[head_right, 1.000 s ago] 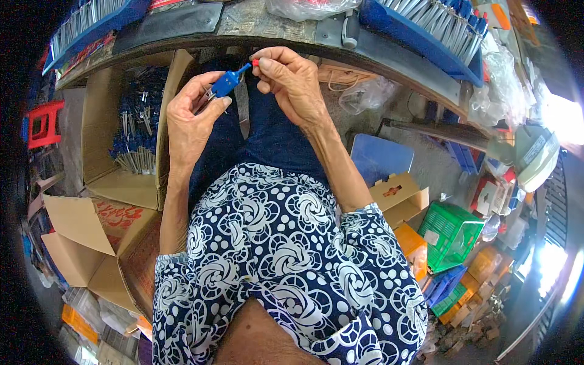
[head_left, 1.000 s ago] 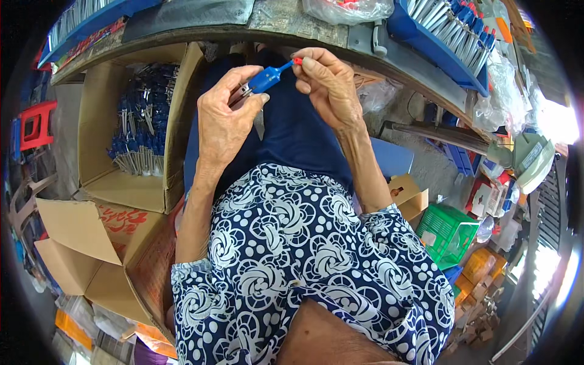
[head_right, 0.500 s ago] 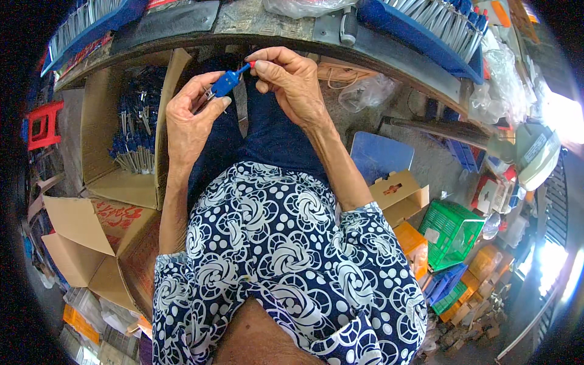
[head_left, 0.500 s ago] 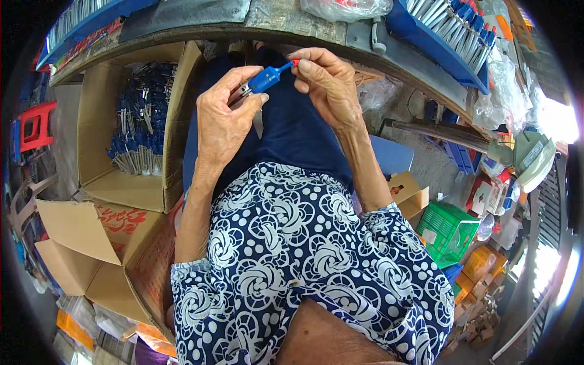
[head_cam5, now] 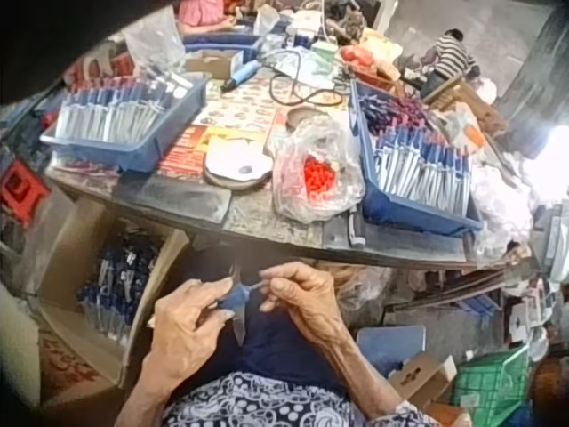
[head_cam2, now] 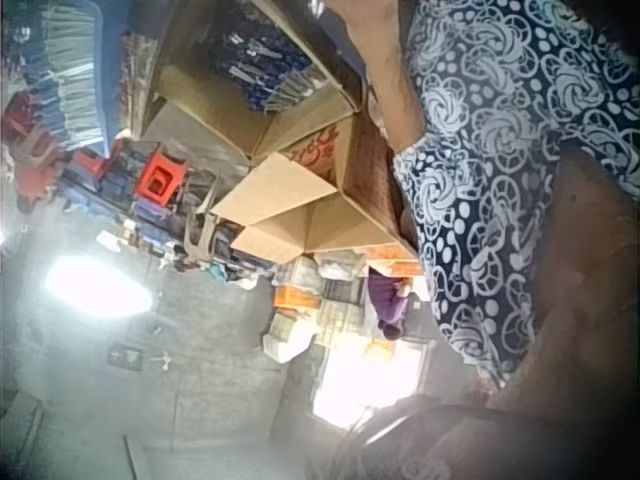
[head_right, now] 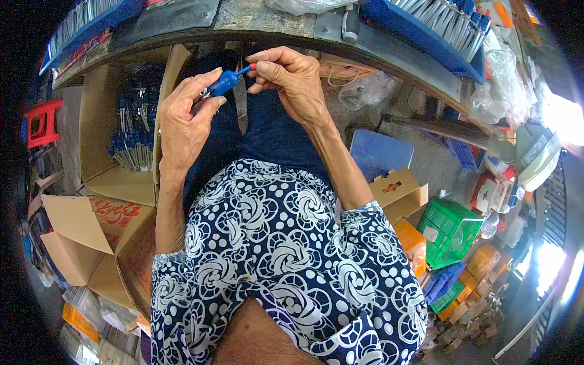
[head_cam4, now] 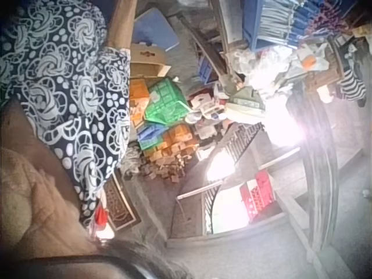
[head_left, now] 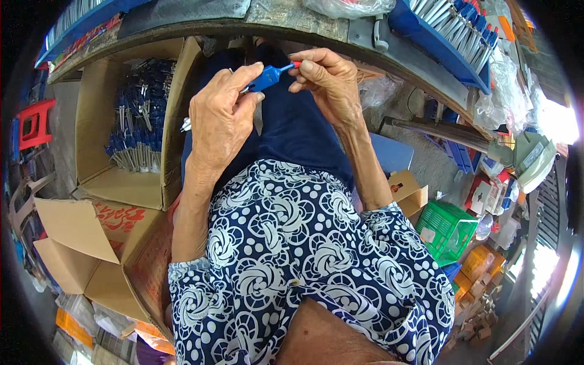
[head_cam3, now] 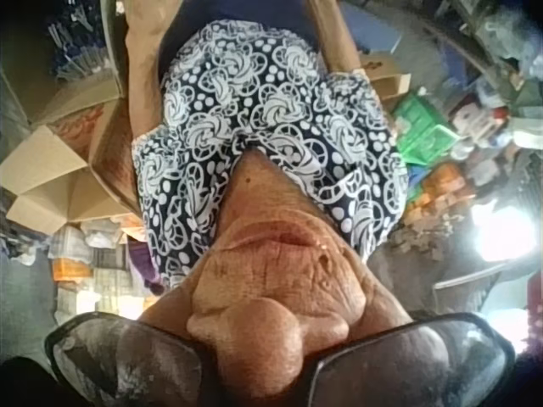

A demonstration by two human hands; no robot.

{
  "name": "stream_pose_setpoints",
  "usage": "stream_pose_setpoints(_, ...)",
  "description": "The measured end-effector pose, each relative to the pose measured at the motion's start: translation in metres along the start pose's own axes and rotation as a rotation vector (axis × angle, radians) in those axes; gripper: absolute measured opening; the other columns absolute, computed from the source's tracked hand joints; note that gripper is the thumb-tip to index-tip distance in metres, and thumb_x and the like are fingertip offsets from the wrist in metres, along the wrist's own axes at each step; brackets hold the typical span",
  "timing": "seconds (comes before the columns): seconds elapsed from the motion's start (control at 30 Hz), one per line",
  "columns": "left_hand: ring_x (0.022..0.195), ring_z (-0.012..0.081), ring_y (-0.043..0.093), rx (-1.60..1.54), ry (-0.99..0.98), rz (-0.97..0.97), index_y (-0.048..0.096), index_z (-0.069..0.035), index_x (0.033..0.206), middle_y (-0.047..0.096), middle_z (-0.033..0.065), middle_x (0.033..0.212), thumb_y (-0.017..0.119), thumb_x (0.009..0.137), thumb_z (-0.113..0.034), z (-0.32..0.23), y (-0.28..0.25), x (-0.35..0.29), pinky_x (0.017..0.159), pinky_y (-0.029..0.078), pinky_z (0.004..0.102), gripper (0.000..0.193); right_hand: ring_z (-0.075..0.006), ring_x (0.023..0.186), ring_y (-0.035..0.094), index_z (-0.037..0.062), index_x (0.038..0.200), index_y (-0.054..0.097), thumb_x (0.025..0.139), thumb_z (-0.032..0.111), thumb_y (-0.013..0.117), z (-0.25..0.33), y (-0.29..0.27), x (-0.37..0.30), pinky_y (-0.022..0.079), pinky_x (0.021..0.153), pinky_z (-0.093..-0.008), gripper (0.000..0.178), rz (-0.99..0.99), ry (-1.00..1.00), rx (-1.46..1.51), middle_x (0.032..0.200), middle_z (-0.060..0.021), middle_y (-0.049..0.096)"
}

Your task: Assembling small plastic components by joining a blue body with a red cap.

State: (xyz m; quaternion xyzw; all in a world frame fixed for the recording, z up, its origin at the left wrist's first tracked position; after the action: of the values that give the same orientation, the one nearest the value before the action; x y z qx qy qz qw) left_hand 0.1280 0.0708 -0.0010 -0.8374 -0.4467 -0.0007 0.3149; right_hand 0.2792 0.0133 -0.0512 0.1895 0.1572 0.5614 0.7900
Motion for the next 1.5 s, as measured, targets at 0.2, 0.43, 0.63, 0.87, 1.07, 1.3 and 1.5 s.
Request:
stream_pose_setpoints(0.2,0.056,0.0221,0.053,0.146,0.086,-0.001,0.059,-0.007,0.097,0.050,0.0081,0.067,0.060,0.063,0.004,-0.004,-0.001,-0.001,0.050,0.042,0.0315,0.036,-0.0137,0.072,0.059,-0.0043,0.093,0.058,0.079,0.007,0.057,-0.002,-0.001,0.000,0.055,0.061,-0.0276,0.018,0.023,0.004,0.001,0.076,-0.0091,0.059)
stream_pose_setpoints(0.43,0.053,0.0221,0.052,0.290,0.125,0.037,0.058,-0.010,0.098,0.047,0.0065,0.066,0.062,0.063,0.000,-0.010,0.000,0.000,0.047,0.041,0.0315,0.037,-0.0149,0.072,0.059,-0.0055,0.093,0.057,0.079,0.006,0.057,-0.005,-0.002,-0.001,0.055,0.063,-0.0295,0.018,0.025,0.040,-0.021,0.075,-0.0086,0.058)
stream_pose_setpoints(0.63,0.052,0.0218,0.052,0.298,0.131,0.086,0.058,-0.011,0.097,0.047,0.0060,0.065,0.062,0.064,-0.002,-0.008,-0.001,0.001,0.046,0.040,0.0317,0.035,-0.0150,0.072,0.059,-0.0063,0.093,0.057,0.079,0.006,0.057,-0.006,-0.003,-0.002,0.055,0.064,-0.0304,0.019,0.044,0.058,0.000,0.074,-0.0090,0.058)
stream_pose_setpoints(0.87,0.053,0.0221,0.054,0.355,0.168,0.069,0.058,-0.011,0.096,0.048,0.0064,0.066,0.063,0.064,-0.003,-0.007,0.003,-0.001,0.045,0.041,0.0316,0.034,-0.0147,0.071,0.059,-0.0064,0.092,0.057,0.079,0.005,0.057,-0.013,-0.002,-0.003,0.055,0.064,-0.0311,0.018,0.030,0.077,-0.010,0.074,-0.0099,0.058)
stream_pose_setpoints(1.07,0.053,0.0230,0.054,0.376,0.174,0.095,0.057,-0.012,0.097,0.048,0.0074,0.066,0.062,0.063,-0.002,-0.002,0.005,-0.003,0.045,0.041,0.0320,0.035,-0.0153,0.071,0.060,-0.0068,0.092,0.057,0.079,0.005,0.056,-0.020,-0.002,-0.005,0.055,0.064,-0.0312,0.017,0.026,0.106,-0.065,0.073,-0.0099,0.059)
stream_pose_setpoints(1.3,0.059,0.0228,0.055,0.030,-0.016,0.139,0.059,-0.008,0.093,0.054,0.0080,0.070,0.058,0.063,0.002,0.025,0.002,-0.016,0.053,0.043,0.0305,0.032,-0.0173,0.073,0.061,-0.0058,0.097,0.056,0.081,0.008,0.054,-0.026,0.000,-0.018,0.054,0.067,-0.0326,0.021,0.053,0.320,0.051,0.074,-0.0112,0.059)
stream_pose_setpoints(1.5,0.059,0.0204,0.053,-0.109,-0.083,0.211,0.059,-0.006,0.093,0.055,0.0085,0.071,0.059,0.063,0.005,0.031,0.002,-0.025,0.055,0.042,0.0281,0.032,-0.0175,0.071,0.060,-0.0054,0.095,0.054,0.081,0.009,0.054,-0.039,-0.006,-0.027,0.054,0.068,-0.0340,0.020,0.105,0.395,0.148,0.079,-0.0141,0.060)
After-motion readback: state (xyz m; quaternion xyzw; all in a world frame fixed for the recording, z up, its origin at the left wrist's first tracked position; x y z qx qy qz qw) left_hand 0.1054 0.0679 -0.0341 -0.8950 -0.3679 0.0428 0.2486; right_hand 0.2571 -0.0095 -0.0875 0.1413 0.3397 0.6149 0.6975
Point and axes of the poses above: each hand's wrist, its own x-axis towards the middle knuckle, its own y-axis out of the palm, z = x × y, the point moved 5 cm from there along x, towards the middle knuckle
